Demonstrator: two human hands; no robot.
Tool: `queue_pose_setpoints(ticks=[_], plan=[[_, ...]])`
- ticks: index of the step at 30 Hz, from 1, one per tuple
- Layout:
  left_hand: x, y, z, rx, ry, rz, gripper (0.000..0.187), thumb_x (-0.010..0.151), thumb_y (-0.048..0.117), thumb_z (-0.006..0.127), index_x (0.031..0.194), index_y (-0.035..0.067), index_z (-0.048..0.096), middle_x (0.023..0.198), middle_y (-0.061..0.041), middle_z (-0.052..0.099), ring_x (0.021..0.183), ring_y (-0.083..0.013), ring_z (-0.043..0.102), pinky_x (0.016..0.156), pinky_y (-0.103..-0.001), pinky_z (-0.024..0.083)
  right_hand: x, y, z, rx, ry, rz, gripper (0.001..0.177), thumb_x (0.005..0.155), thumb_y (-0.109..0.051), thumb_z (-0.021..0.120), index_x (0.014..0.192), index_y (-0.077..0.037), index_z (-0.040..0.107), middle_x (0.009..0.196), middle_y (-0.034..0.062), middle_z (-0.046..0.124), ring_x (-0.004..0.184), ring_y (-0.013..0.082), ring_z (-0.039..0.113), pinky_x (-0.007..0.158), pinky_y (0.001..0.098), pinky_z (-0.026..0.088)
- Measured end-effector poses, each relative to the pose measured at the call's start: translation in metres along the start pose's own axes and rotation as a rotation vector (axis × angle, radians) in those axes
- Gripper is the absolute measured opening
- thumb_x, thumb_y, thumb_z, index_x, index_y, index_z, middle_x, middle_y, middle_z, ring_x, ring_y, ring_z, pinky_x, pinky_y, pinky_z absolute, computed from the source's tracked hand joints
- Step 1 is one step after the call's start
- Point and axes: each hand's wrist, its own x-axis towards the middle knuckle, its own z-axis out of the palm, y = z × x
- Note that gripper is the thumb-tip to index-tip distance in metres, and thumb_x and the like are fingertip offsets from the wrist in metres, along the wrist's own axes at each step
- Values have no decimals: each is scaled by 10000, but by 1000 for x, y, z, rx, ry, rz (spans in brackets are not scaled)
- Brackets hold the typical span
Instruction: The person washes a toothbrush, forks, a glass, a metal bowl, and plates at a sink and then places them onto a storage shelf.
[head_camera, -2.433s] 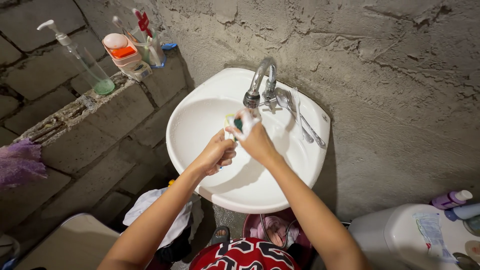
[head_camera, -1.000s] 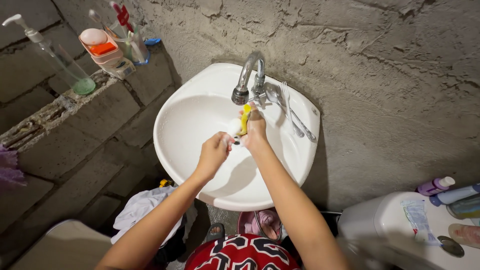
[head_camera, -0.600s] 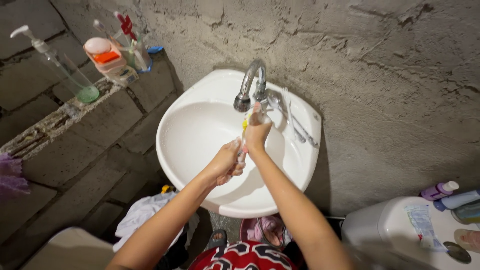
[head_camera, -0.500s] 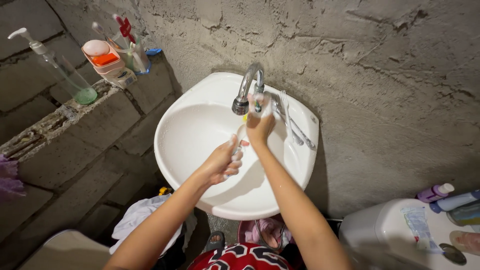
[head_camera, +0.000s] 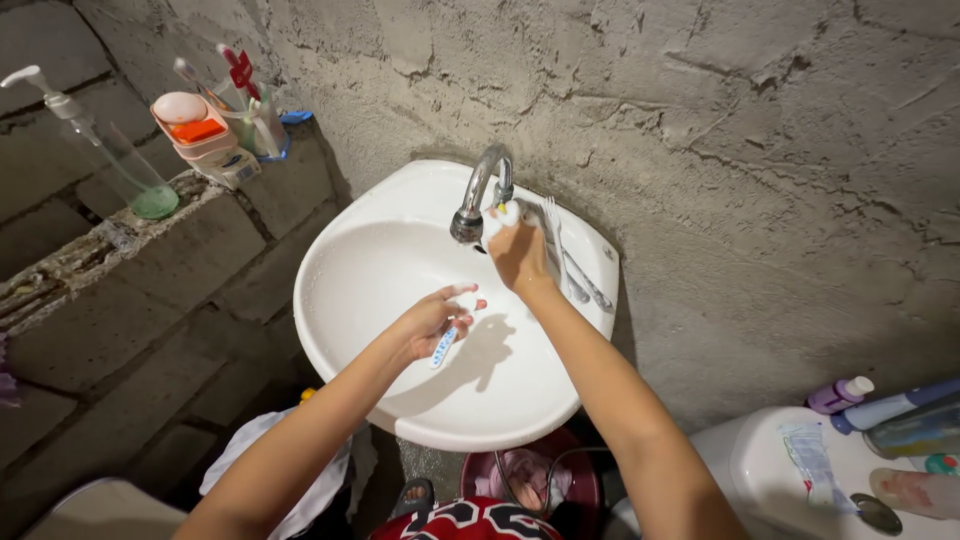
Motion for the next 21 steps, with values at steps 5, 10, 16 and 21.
queue_pose_setpoints(ticks=[5,10,16,21], plan=[[64,-34,-53,57,66,-17,213,976,82,554,1177,155,555,901,-48,607,442,-22,400,338,-171,321,-30,-48,-16,313,-109,102,417,904,-489,596,1126,-143,665,1209,193,702,1038,421,677,927,500,537],[56,-45,-30,40,200,-7,143,1049,268,550,1044,126,562,784,-23,605,471,-74,499,389,-222,409,-58,-83,-34,367,-124,-217,329,938,-294,600,1182,-100,704,1245,103,712,1179,338,656,955,492,468],[93,-56,-53,-55,-49,81,63,1018,119,527,956,118,538,690,-2,561,425,-63,425,351,-220,341,-44,-67,-19,644,-120,-56,308,971,-161,488,1242,-120,629,1270,182,699,1056,353,696,885,406,546],[109,-65,-63,-228,-21,-23,66,1012,44,466,968,84,494,750,-38,517,493,-88,458,405,-216,373,-36,-55,-27,748,-110,-52,343,959,-133,468,1266,-13,566,1176,163,733,988,351,701,833,421,558]])
